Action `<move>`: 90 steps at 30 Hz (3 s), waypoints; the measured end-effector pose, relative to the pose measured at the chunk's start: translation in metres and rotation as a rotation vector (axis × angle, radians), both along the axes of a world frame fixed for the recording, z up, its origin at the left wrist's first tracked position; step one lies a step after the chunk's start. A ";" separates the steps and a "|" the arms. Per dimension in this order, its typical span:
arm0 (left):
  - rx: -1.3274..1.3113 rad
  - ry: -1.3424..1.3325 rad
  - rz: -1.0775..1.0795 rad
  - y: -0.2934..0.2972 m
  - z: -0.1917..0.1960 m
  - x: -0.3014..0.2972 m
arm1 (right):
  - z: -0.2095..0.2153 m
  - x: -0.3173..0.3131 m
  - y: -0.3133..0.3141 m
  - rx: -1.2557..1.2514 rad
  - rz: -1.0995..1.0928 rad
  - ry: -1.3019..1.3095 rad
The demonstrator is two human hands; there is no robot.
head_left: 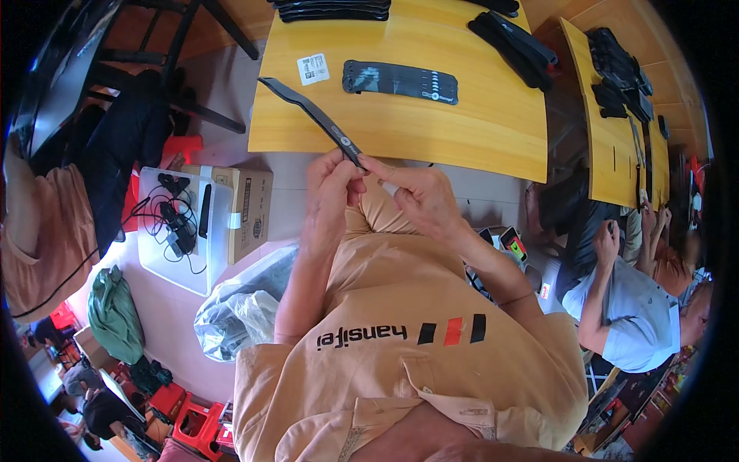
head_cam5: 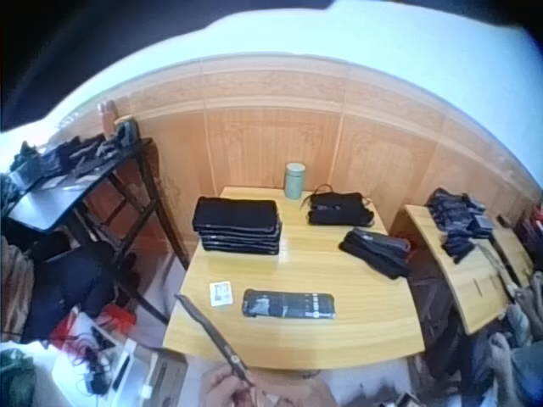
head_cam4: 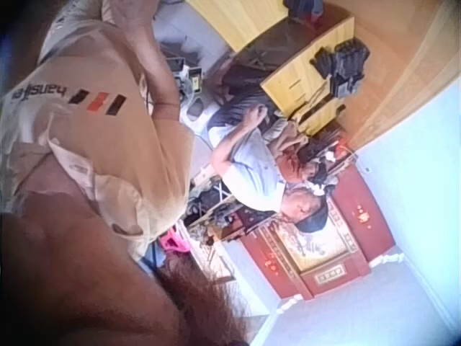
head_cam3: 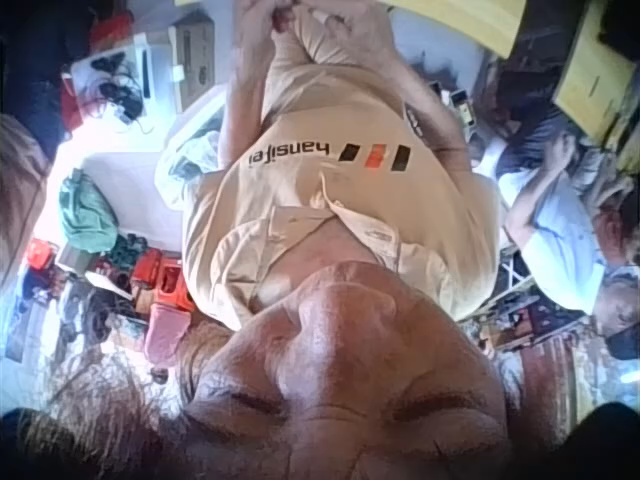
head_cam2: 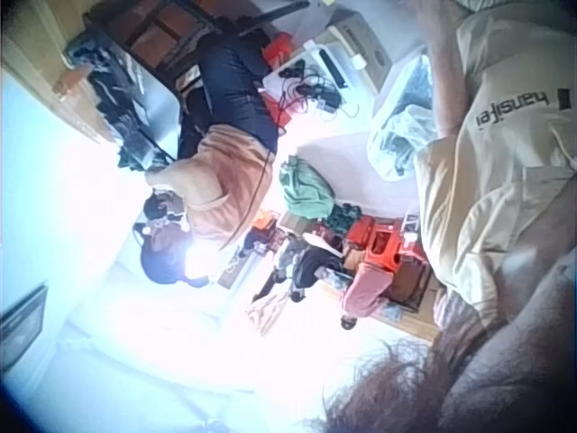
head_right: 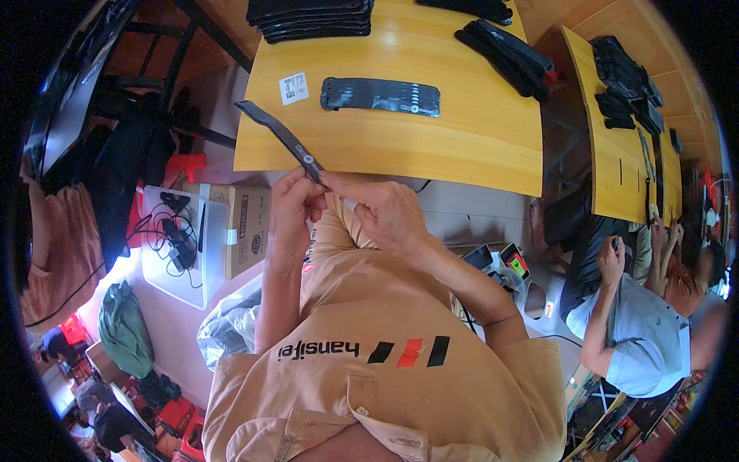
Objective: Assembling small plastic components and applying labels at a workbench in a factory or workshop.
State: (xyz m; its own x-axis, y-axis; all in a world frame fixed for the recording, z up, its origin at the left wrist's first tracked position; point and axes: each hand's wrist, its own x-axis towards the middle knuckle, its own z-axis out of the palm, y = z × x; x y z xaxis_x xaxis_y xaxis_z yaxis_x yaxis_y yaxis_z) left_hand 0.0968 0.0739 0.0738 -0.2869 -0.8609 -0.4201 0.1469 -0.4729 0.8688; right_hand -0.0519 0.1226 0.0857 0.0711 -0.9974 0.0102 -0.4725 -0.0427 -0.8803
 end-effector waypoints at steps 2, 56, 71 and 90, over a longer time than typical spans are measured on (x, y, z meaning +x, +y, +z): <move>0.021 -0.001 0.019 -0.001 -0.002 -0.001 | -0.002 0.001 0.001 -0.032 -0.013 0.045; -0.359 -0.374 -0.036 0.006 0.015 -0.007 | -0.011 0.006 -0.004 0.244 0.010 -0.724; -0.244 -0.165 0.018 0.005 0.009 -0.009 | -0.014 0.006 -0.010 0.074 -0.032 -0.449; -0.124 -0.061 0.036 0.001 0.005 -0.003 | -0.001 0.000 -0.010 -0.132 0.020 0.085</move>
